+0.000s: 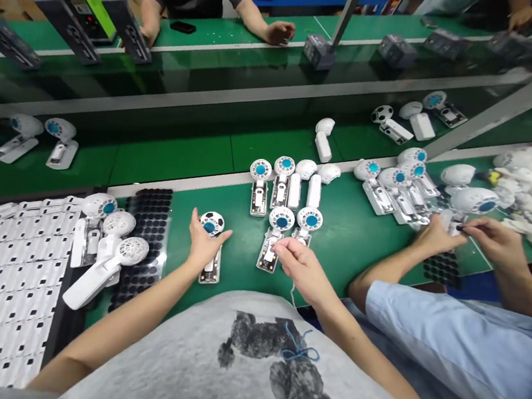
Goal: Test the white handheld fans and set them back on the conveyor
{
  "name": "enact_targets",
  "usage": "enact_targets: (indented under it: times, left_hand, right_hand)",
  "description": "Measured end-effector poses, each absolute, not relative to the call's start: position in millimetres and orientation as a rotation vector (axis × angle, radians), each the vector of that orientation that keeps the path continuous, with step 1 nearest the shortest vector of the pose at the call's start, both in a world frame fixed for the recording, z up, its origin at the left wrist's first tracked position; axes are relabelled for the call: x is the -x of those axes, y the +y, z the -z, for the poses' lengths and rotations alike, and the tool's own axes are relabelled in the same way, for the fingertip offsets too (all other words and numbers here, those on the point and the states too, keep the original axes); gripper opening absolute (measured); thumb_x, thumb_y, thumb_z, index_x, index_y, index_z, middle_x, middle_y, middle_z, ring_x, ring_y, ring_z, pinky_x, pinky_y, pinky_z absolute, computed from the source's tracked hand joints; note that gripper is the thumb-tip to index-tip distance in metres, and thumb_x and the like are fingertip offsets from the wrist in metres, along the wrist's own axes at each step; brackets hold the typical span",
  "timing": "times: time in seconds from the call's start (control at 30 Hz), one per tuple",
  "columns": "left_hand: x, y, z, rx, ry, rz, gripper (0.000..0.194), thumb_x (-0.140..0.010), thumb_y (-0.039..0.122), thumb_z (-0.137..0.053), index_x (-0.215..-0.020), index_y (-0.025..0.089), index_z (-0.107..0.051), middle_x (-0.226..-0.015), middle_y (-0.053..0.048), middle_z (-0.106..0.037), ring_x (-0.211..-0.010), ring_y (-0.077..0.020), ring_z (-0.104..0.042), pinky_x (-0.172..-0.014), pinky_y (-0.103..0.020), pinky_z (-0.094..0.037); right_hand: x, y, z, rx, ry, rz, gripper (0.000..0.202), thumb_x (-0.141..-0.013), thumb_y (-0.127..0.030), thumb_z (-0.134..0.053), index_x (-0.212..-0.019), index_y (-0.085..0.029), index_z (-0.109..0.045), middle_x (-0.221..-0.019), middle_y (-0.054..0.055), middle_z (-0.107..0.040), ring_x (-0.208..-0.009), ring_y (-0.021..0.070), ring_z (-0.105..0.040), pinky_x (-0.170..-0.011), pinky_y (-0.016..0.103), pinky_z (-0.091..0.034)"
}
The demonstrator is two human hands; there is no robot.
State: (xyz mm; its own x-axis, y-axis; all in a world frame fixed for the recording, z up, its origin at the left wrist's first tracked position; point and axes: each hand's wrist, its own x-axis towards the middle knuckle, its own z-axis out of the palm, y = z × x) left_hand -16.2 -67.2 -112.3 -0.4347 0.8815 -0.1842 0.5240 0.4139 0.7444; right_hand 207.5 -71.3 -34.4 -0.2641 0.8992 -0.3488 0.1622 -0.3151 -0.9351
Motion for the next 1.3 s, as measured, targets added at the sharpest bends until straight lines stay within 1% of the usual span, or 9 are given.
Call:
enact_targets:
  times: [0.1, 0.17, 0.37, 0.53, 0.73, 0.8, 0.93, 1.13, 1.3]
  left_hand:
    - [10.8, -61.3, 117.8, -0.978, 1.990, -0.942, 0.078, -0.055, 0.042, -0.075, -0.119, 0.014, -0.038, -0.110, -0.014, -0.055, -0.104, -0.0250, -0.055, -0.091, -0.039, -0.042]
    - [10.9, -58.3, 110.7, -0.903, 1.821, -1.069, 0.063, -0.053, 0.040, -0.077, -0.103, 0.016, -0.046, -0.096, -0.007, -0.059, -0.087, -0.0195, -0.060, -0.082, -0.034, -0.046]
    - [-2.3, -52.8, 42.4, -0.796, 1.384, -1.306, 0.038, -0.065, 0.038, -0.070, -0.090, 0.021, -0.047, -0.075, 0.004, -0.054, -0.057, -0.0079, -0.049, -0.060, -0.023, -0.043]
    - [-22.5, -61.2, -6.1, -0.927, 1.282, -1.287, 0.039, -0.065, 0.040, -0.070, -0.090, 0.020, -0.048, -0.082, 0.002, -0.055, -0.065, -0.0099, -0.052, -0.064, -0.024, -0.044]
    - [-41.9, -74.0, -24.2, -1.063, 1.278, -1.292, 0.054, -0.059, 0.041, -0.074, -0.098, 0.021, -0.043, -0.092, -0.001, -0.058, -0.080, -0.0149, -0.057, -0.072, -0.027, -0.045]
    - [-47.7, -76.4, -27.2, -1.038, 1.267, -1.275, 0.055, -0.058, 0.045, -0.074, -0.097, 0.021, -0.044, -0.091, -0.001, -0.059, -0.079, -0.0147, -0.057, -0.070, -0.026, -0.045]
    - [-58.2, -80.2, -34.9, -0.902, 1.137, -1.190, 0.048, -0.070, 0.062, -0.056, -0.095, 0.021, -0.050, -0.079, -0.001, -0.059, -0.064, -0.0128, -0.055, -0.058, -0.024, -0.043]
    - [-58.2, -81.5, -44.5, -0.816, 1.139, -1.097, 0.049, -0.073, 0.065, -0.050, -0.087, 0.019, -0.057, -0.054, 0.001, -0.052, -0.051, -0.0140, -0.051, -0.051, -0.026, -0.040]
    - [-45.0, -83.9, -40.0, -0.906, 1.176, -1.072, 0.049, -0.072, 0.063, -0.052, -0.093, 0.019, -0.056, -0.068, -0.001, -0.059, -0.064, -0.0159, -0.056, -0.059, -0.027, -0.044]
  right_hand:
    - [-201.4, -71.5, 34.2, 1.378, -1.377, -1.659, 0.024, -0.085, -0.040, -0.047, -0.077, -0.019, -0.052, -0.054, -0.007, -0.034, -0.048, 0.0090, -0.030, -0.047, 0.022, -0.026]
    - [-197.5, -73.6, 30.6, 1.380, -1.448, -1.633, 0.022, -0.086, -0.038, -0.045, -0.079, -0.019, -0.052, -0.056, -0.006, -0.038, -0.050, 0.0095, -0.034, -0.050, 0.023, -0.029]
    - [-182.0, -91.3, -3.4, 1.363, -1.694, -1.425, 0.021, -0.090, -0.033, -0.042, -0.078, -0.019, -0.052, -0.061, -0.004, -0.048, -0.059, 0.0110, -0.045, -0.059, 0.024, -0.035]
    - [-172.4, -111.1, -34.9, 1.355, -1.723, -1.340, 0.021, -0.091, -0.032, -0.040, -0.076, -0.020, -0.049, -0.059, -0.005, -0.045, -0.056, 0.0104, -0.042, -0.056, 0.023, -0.033]
    - [-182.4, -126.7, -47.5, 1.374, -1.765, -1.262, 0.021, -0.089, -0.029, -0.042, -0.073, -0.019, -0.049, -0.059, -0.005, -0.044, -0.057, 0.0101, -0.041, -0.056, 0.022, -0.032]
    - [-189.4, -126.8, -47.2, 1.380, -1.792, -1.260, 0.021, -0.089, -0.028, -0.043, -0.071, -0.019, -0.049, -0.058, -0.005, -0.043, -0.057, 0.0100, -0.040, -0.056, 0.022, -0.032]
    - [-202.1, -121.7, -44.7, 1.364, -1.861, -1.286, 0.021, -0.088, -0.027, -0.043, -0.069, -0.019, -0.048, -0.056, -0.006, -0.042, -0.055, 0.0099, -0.039, -0.055, 0.022, -0.030]
    - [-203.6, -118.1, -44.9, 1.261, -1.912, -1.351, 0.023, -0.088, -0.028, -0.042, -0.068, -0.019, -0.047, -0.060, -0.004, -0.045, -0.059, 0.0108, -0.041, -0.057, 0.023, -0.032]
    - [-182.1, -122.1, -36.0, 1.263, -1.892, -1.375, 0.023, -0.089, -0.030, -0.041, -0.069, -0.019, -0.048, -0.061, -0.004, -0.045, -0.059, 0.0110, -0.041, -0.055, 0.023, -0.030]
